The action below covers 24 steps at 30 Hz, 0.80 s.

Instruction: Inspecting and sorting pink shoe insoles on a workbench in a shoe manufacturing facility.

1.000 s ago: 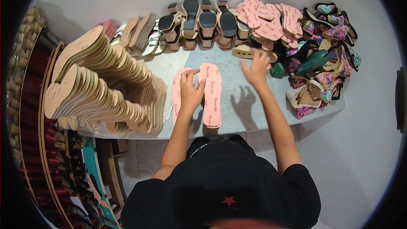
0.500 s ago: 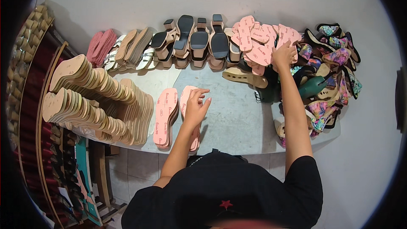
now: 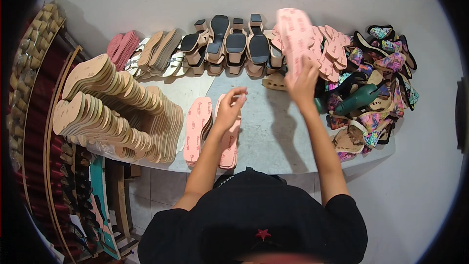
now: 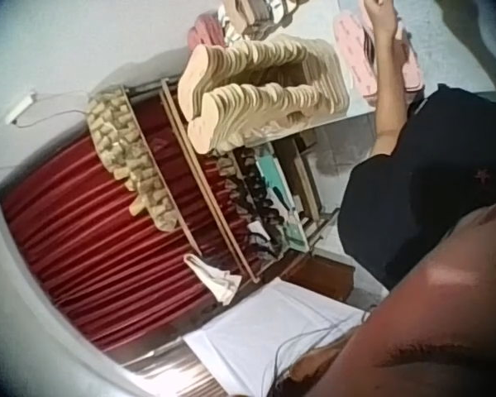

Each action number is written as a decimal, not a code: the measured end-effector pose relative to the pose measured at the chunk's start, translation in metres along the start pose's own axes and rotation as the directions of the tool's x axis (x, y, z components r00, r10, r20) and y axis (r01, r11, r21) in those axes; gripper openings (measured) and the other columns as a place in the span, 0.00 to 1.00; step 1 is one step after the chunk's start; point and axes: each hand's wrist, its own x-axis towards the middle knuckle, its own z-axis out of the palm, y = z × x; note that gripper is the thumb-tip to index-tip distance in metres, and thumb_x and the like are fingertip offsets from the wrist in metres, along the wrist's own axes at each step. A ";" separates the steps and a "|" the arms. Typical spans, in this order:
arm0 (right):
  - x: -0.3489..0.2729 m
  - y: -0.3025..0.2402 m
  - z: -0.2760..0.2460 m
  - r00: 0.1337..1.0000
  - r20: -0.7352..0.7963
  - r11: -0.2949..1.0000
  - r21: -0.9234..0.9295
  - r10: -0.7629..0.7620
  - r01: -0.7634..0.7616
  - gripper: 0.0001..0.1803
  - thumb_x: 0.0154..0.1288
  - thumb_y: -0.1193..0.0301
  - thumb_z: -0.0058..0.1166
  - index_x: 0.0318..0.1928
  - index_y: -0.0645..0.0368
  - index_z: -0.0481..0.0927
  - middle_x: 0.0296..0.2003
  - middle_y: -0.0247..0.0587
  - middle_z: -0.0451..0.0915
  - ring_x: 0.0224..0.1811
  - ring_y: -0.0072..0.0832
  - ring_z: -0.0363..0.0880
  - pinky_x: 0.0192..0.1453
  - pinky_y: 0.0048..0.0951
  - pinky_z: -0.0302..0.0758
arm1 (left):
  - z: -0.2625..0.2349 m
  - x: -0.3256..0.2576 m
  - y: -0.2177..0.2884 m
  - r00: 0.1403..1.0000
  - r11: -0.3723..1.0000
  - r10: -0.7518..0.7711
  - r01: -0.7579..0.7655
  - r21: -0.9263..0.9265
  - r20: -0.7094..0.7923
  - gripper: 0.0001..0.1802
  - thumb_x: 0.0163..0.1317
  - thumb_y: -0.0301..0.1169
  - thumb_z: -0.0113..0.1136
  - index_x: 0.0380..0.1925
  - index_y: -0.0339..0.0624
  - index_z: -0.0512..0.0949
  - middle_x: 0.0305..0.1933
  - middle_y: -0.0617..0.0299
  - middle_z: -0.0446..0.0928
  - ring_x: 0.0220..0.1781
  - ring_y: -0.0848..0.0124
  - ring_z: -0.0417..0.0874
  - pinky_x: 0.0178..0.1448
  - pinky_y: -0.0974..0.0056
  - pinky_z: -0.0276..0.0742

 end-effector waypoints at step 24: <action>-0.165 -0.231 0.004 0.884 0.389 0.822 0.570 -0.258 -0.010 0.44 0.46 0.63 0.65 0.61 0.60 0.56 0.54 0.61 0.54 0.55 0.55 0.59 0.56 0.46 0.64 | -0.117 -0.057 -0.020 0.979 0.447 0.002 0.181 -0.876 0.204 0.56 0.48 0.76 0.19 0.57 0.37 0.60 0.48 0.41 0.71 0.41 0.53 0.78 0.46 0.51 0.77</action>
